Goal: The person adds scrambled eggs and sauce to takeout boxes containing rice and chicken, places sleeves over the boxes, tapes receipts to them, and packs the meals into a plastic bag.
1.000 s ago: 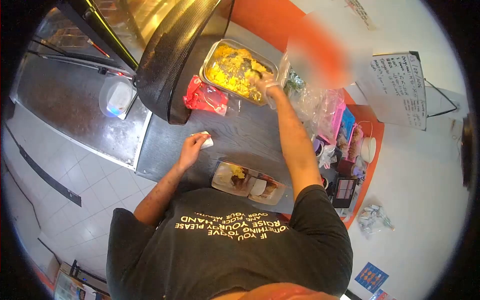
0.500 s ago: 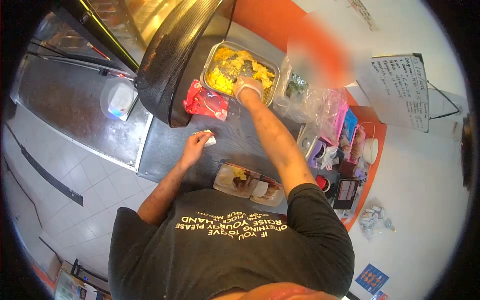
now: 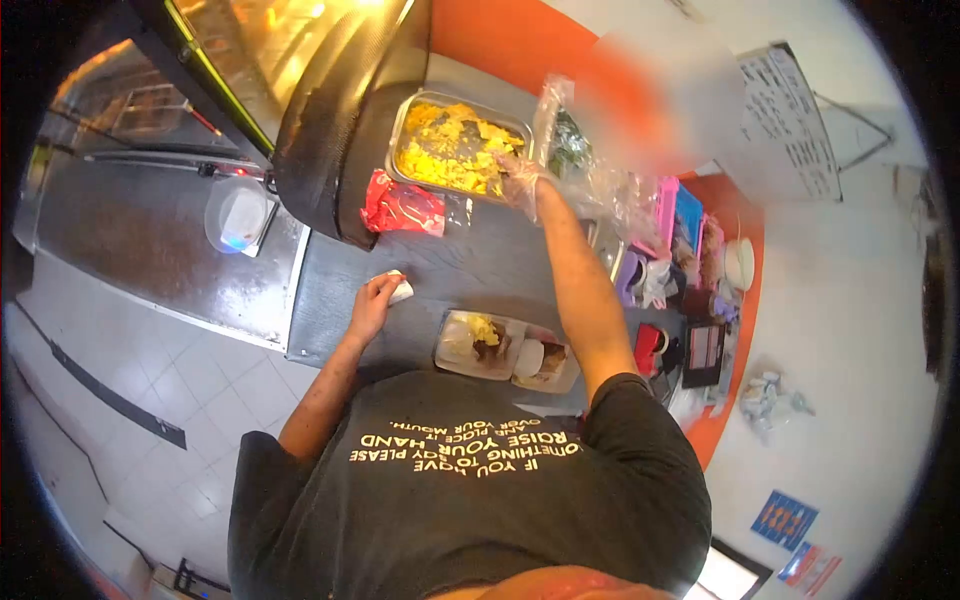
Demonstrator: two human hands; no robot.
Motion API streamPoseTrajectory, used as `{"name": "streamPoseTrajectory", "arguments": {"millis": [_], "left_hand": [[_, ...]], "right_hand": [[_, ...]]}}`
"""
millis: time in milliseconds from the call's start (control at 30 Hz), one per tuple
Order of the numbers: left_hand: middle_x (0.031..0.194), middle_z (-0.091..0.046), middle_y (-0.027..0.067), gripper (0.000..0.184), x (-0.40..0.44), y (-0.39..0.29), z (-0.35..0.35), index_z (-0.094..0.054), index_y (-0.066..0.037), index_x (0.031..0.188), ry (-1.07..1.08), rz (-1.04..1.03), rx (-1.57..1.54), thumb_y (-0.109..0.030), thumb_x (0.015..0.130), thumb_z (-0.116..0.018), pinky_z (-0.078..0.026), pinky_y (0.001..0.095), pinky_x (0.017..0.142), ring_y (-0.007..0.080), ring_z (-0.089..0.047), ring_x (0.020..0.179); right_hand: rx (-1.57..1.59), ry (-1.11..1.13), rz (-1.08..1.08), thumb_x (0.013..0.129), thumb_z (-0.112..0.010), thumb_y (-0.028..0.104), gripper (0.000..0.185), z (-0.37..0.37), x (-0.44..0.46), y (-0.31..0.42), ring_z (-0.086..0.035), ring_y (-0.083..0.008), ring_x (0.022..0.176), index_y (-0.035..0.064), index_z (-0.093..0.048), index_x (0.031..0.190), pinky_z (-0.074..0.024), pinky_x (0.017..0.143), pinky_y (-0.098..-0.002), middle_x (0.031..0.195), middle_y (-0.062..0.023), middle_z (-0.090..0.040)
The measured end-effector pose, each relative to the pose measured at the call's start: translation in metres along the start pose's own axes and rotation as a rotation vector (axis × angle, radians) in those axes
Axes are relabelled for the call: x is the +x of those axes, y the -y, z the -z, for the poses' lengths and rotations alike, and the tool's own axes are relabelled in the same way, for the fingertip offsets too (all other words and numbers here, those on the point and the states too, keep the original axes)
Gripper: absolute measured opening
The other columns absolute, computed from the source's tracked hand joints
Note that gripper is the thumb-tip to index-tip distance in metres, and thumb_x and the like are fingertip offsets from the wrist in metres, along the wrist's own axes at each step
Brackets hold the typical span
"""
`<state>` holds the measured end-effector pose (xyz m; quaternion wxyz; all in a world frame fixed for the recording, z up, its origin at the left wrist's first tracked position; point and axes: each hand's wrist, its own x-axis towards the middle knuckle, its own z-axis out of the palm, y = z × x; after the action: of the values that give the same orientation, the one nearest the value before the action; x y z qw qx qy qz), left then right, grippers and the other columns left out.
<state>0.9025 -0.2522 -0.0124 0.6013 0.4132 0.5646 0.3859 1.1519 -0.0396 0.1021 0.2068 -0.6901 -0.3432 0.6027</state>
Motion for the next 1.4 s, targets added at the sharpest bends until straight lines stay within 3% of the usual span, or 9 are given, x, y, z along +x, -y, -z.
{"name": "streamPoseTrajectory", "arguments": {"millis": [233,300,467,567,667,733,800,933,1400], "left_hand": [[0.097,-0.067,0.0119,0.021,-0.018,0.0,0.01,-0.068,-0.001,0.099,0.02,-0.078,0.164,-0.013,0.083,-0.062,-0.046,0.0279,0.08,0.0158,-0.06,0.092],[0.097,-0.067,0.0117,0.021,-0.031,-0.003,0.01,-0.068,-0.002,0.1,0.042,-0.087,0.18,-0.011,0.081,-0.063,-0.046,0.028,0.079,0.0161,-0.06,0.09],[0.094,-0.066,0.0088,0.026,-0.046,0.018,0.011,-0.067,-0.004,0.103,0.044,-0.185,0.282,-0.006,0.079,-0.06,-0.047,0.0263,0.072,0.014,-0.06,0.081],[0.094,-0.065,0.0078,0.025,-0.061,0.002,-0.006,-0.067,-0.005,0.103,0.121,-0.165,0.324,-0.004,0.079,-0.059,-0.046,0.0241,0.068,0.011,-0.058,0.078],[0.093,-0.065,0.0063,0.025,-0.064,0.003,-0.021,-0.067,-0.005,0.103,0.216,-0.17,0.312,-0.003,0.08,-0.058,-0.045,0.0227,0.065,0.0088,-0.056,0.076],[0.092,-0.064,0.0052,0.025,-0.072,-0.007,-0.035,-0.066,-0.005,0.104,0.226,-0.132,0.306,-0.003,0.081,-0.057,-0.045,0.0224,0.065,0.0086,-0.056,0.076],[0.092,-0.064,0.0048,0.025,-0.075,-0.009,-0.044,-0.066,-0.005,0.105,0.249,-0.131,0.322,-0.002,0.081,-0.057,-0.046,0.0226,0.066,0.0089,-0.057,0.077],[0.095,-0.064,0.0061,0.025,-0.089,-0.006,-0.053,-0.066,-0.004,0.104,0.268,-0.132,0.305,-0.001,0.081,-0.057,-0.047,0.0235,0.068,0.01,-0.057,0.079],[0.098,-0.06,0.0049,0.036,-0.112,0.015,-0.045,-0.059,-0.005,0.115,0.196,-0.227,0.226,0.001,0.08,-0.058,-0.047,0.0263,0.067,0.0123,-0.057,0.079]], "right_hand": [[0.081,-0.04,-0.03,0.078,-0.069,0.044,0.033,0.07,-0.152,-0.045,-0.038,-0.0076,0.046,0.0152,-0.061,0.091,-0.0303,0.043,-0.0256,0.055,0.0039,-0.044],[0.147,-0.201,0.052,0.076,-0.07,0.045,0.038,0.084,-0.195,-0.098,-0.049,-0.0096,0.061,0.0124,-0.063,0.093,-0.0392,0.054,-0.0254,0.073,-0.0007,-0.057],[0.073,-0.113,-0.044,0.077,-0.067,0.047,0.037,0.126,-0.224,-0.242,-0.041,-0.0074,0.046,0.012,-0.06,0.088,-0.031,0.042,-0.0252,0.057,0.002,-0.048],[-0.305,-0.227,-0.451,0.076,-0.068,0.048,0.042,0.122,-0.22,-0.308,-0.047,-0.0092,0.054,0.0099,-0.062,0.093,-0.0352,0.046,-0.0277,0.063,-0.0014,-0.053],[-0.333,-0.869,0.296,0.08,-0.066,0.037,0.045,0.091,-0.186,-0.372,-0.06,-0.0328,0.08,-0.001,-0.057,0.103,-0.0471,0.071,-0.0367,0.088,-0.0171,-0.063],[-0.349,-0.853,0.072,0.081,-0.063,0.027,0.041,0.076,-0.19,-0.356,-0.058,-0.0411,0.093,-0.0015,-0.055,0.109,-0.0457,0.082,-0.0417,0.098,-0.0231,-0.062],[-0.606,-1.138,0.398,0.08,-0.063,0.021,0.036,0.073,-0.167,-0.378,-0.056,-0.0408,0.098,0.0011,-0.056,0.11,-0.0455,0.083,-0.0427,0.104,-0.0232,-0.06],[-0.526,-0.87,0.063,0.079,-0.059,0.013,0.046,0.063,-0.187,-0.352,-0.056,-0.0409,0.097,0.002,-0.048,0.122,-0.0452,0.085,-0.044,0.104,-0.0244,-0.059],[-0.486,-0.812,0.287,0.084,-0.053,0.01,0.06,0.072,-0.17,-0.396,-0.045,-0.0425,0.117,-0.0011,-0.028,0.138,-0.0356,0.1,-0.0427,0.126,-0.0284,-0.046]]}}
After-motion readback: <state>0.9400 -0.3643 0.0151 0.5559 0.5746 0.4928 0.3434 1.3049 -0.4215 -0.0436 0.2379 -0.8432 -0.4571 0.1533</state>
